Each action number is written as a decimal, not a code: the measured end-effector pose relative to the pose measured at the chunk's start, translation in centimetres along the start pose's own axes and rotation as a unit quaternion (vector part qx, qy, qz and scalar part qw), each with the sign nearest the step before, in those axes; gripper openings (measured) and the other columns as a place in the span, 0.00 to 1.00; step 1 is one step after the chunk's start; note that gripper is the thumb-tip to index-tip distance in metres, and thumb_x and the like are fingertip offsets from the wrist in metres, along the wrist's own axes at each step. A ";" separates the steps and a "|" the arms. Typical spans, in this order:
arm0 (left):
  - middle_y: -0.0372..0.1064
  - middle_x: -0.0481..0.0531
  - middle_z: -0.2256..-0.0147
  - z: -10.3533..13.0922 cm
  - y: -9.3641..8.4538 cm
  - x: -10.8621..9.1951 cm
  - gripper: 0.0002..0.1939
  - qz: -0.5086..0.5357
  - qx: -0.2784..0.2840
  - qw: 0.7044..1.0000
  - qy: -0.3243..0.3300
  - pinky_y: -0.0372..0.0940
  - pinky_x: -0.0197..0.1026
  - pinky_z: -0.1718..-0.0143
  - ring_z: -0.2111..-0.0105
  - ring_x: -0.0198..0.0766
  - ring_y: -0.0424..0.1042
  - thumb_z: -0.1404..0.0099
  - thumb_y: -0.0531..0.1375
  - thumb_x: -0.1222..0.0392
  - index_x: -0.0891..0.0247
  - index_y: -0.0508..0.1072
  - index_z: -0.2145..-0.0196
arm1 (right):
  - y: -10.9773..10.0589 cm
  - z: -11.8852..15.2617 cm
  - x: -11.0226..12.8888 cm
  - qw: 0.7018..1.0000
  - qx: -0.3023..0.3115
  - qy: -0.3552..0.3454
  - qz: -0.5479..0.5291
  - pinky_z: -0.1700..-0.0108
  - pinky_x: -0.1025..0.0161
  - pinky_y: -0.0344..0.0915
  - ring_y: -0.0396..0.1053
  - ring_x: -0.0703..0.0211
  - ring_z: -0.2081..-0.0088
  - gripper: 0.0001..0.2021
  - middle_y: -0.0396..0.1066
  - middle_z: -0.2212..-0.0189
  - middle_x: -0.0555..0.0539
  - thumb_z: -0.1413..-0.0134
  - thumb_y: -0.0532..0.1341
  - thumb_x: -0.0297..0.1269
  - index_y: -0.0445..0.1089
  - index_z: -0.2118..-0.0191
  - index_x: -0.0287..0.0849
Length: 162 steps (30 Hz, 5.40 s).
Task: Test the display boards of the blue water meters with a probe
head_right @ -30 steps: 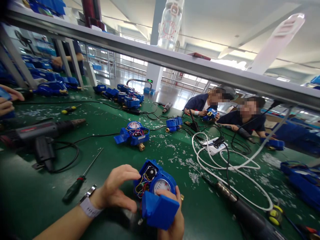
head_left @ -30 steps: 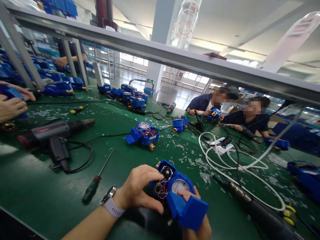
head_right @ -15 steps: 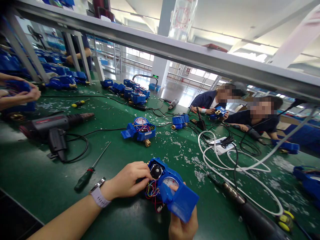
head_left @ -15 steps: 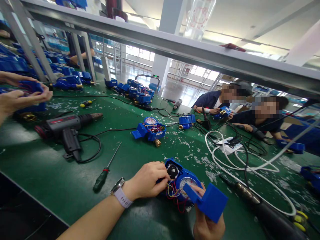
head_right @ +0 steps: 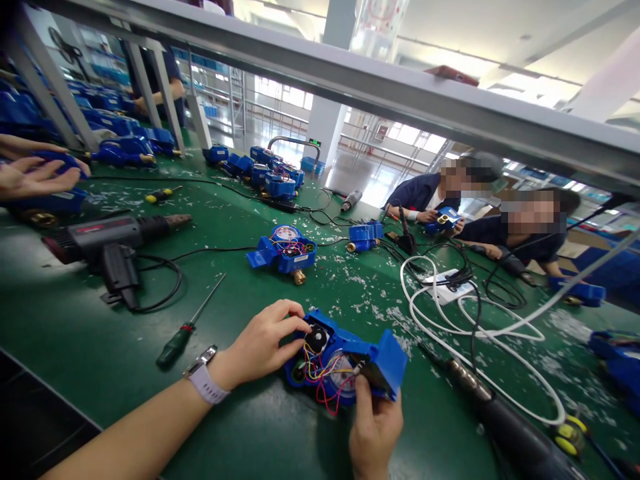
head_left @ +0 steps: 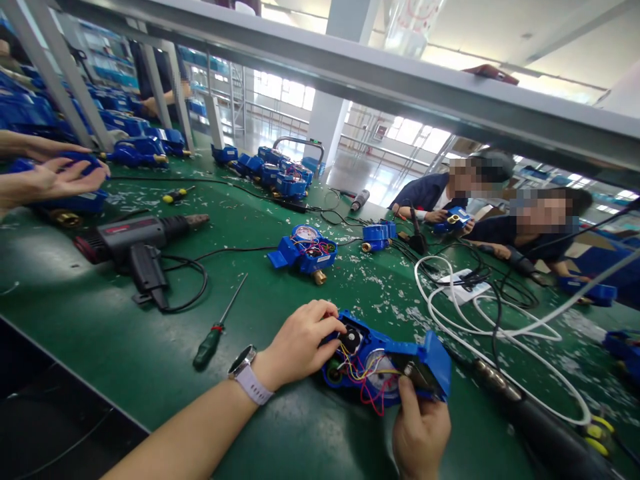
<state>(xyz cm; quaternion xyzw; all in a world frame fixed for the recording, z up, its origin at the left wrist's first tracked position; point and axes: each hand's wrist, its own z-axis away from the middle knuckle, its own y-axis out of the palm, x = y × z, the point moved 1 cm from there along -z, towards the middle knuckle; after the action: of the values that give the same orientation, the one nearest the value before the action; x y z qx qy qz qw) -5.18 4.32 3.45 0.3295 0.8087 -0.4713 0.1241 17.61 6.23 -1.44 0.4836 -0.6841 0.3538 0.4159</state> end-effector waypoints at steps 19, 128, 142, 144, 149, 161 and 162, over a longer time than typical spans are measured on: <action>0.63 0.56 0.42 0.2 0.8 0.3 0.07 0.032 0.059 0.997 -0.021 0.64 0.53 0.44 0.45 0.47 0.66 0.39 0.60 0.67 0.60 0.74 0.62 | 0.3 -0.2 0.8 0.997 0.061 0.031 -0.020 0.60 0.60 0.68 0.72 0.52 0.64 0.20 0.74 0.64 0.43 0.49 0.66 0.46 0.68 0.54 0.38; 0.62 0.47 0.76 1.2 2.7 -4.6 0.26 0.181 0.021 0.983 -0.005 0.48 0.53 0.44 0.62 0.41 0.67 0.30 0.46 0.43 0.62 0.62 0.79 | 0.3 0.7 3.9 0.982 0.125 -0.128 0.059 0.51 0.55 0.63 0.66 0.51 0.53 0.16 0.66 0.55 0.45 0.43 0.63 0.39 0.64 0.50 0.46; 0.67 0.50 0.77 0.3 2.3 -3.9 0.28 0.260 0.049 0.962 -0.074 0.53 0.48 0.47 0.63 0.43 0.69 0.29 0.46 0.45 0.62 0.66 0.82 | 0.0 0.6 3.7 0.972 0.179 -0.150 0.024 0.45 0.62 0.56 0.60 0.57 0.47 0.16 0.61 0.48 0.48 0.33 0.50 0.39 0.60 0.42 0.51; 0.67 0.51 0.77 0.3 2.3 -3.8 0.28 0.283 0.044 0.955 -0.083 0.54 0.48 0.48 0.65 0.43 0.69 0.29 0.46 0.45 0.62 0.66 0.82 | -0.1 0.6 3.6 0.969 0.186 -0.161 0.031 0.44 0.62 0.56 0.59 0.56 0.46 0.18 0.60 0.47 0.47 0.33 0.51 0.43 0.58 0.40 0.51; 0.73 0.53 0.70 0.4 2.3 -3.3 0.27 0.327 0.050 0.938 -0.100 0.54 0.47 0.51 0.64 0.43 0.69 0.29 0.47 0.46 0.63 0.73 0.76 | -0.1 0.5 3.1 0.958 0.196 -0.197 0.065 0.44 0.58 0.58 0.58 0.49 0.44 0.33 0.59 0.46 0.44 0.42 0.54 0.63 0.55 0.37 0.49; 0.67 0.51 0.75 0.6 2.6 -3.0 0.30 0.321 0.053 0.938 -0.122 0.53 0.46 0.53 0.69 0.41 0.66 0.30 0.46 0.43 0.64 0.67 0.81 | 0.0 0.3 3.4 0.948 0.185 -0.232 0.118 0.44 0.58 0.60 0.60 0.51 0.46 0.26 0.60 0.48 0.42 0.39 0.59 0.48 0.55 0.39 0.45; 0.66 0.50 0.75 0.6 2.6 -3.0 0.30 0.317 0.052 0.939 -0.122 0.54 0.46 0.53 0.69 0.40 0.65 0.30 0.46 0.43 0.64 0.67 0.82 | 0.1 0.4 3.3 0.948 0.184 -0.232 0.116 0.44 0.58 0.60 0.60 0.51 0.47 0.26 0.60 0.48 0.42 0.39 0.59 0.48 0.55 0.40 0.45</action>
<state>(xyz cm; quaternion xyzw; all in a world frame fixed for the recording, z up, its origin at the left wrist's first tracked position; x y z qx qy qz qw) -1.33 3.43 2.87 0.5147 0.6153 -0.4859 0.3470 16.82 4.70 1.44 0.5378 -0.7359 0.3975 0.1054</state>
